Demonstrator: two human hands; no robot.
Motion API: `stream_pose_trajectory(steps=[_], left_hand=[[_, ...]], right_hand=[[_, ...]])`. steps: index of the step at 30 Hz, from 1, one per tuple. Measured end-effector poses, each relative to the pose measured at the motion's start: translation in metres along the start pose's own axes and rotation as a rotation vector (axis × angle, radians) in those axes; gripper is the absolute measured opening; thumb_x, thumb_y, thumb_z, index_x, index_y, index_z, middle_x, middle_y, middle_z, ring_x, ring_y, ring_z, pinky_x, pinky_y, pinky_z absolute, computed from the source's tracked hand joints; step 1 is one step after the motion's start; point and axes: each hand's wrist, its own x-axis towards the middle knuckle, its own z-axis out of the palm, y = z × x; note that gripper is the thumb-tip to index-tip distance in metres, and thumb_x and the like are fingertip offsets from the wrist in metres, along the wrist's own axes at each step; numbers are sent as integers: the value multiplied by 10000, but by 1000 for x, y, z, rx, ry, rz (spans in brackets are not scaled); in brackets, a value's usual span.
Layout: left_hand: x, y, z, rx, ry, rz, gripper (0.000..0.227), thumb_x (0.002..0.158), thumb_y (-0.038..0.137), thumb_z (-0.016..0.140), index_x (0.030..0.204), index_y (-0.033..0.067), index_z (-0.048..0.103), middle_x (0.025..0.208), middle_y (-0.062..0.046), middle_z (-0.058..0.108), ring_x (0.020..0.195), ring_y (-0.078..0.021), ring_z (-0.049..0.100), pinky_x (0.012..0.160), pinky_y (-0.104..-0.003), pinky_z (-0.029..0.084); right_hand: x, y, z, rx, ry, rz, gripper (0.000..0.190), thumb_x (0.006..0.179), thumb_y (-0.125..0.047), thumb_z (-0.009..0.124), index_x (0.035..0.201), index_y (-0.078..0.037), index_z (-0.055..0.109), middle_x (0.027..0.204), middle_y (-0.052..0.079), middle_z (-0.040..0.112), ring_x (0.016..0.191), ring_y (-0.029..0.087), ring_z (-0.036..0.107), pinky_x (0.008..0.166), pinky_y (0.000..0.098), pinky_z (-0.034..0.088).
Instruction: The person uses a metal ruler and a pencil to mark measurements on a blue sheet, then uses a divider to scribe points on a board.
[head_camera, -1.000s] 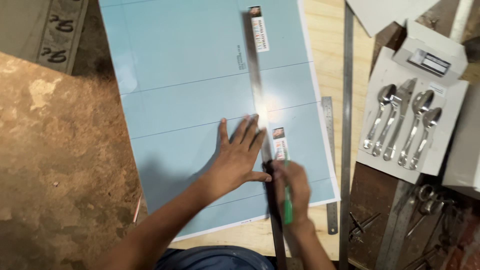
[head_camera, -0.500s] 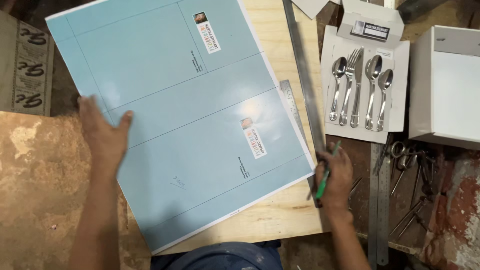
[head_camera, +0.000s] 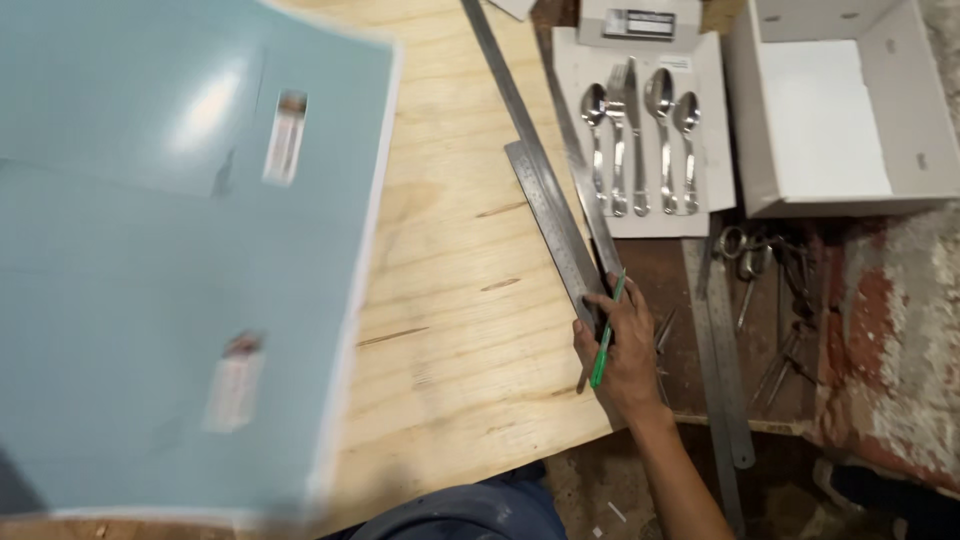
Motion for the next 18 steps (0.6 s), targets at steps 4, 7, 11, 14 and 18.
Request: stream_pose_trajectory(steps=[4,7,11,14,18], left_hand=[[9,21,43,396,-74,96,603,929,-2,596,1528,44,553,1243,-102,629,1108,-202,592,962,-350,484],[23,33,67,636,-143,242,602,940,17,600,1538,56,541,1251,-120,606,1136,-228,573,983,-382,466],[57,60,103,859,-242,574,601,956,44,604,1551,71,526,1262,-144,575,1172,-262,548,1010,-424,442],[54,77,142,985,-226,936,602,967,63,607,1561,83,514,1271,-162,552,1200,-288,529,1031,-455,424],[-4,88,192,835,-328,1020,596,902,131,763,1453,69,546,1405,-139,553,1335,-328,496,1100,-596,335]], right_hand=[[8,26,2,-42,118,58,281,972,-65,707,1241,-34,631,1454,287,566,1420,470,469,1172,545,388],[20,52,5,-80,128,104,266,986,-47,701,1240,-33,625,1448,280,572,1396,451,487,1162,551,381],[31,79,-11,-152,102,123,320,1003,-57,658,1321,-29,629,1454,257,569,1395,461,450,1146,565,351],[30,94,-38,-300,74,130,426,986,10,593,1383,-128,663,1503,203,582,1416,383,491,1181,522,366],[29,112,-72,-35,148,657,344,1036,-302,617,1339,-144,648,1413,115,633,1321,289,604,1107,426,491]])
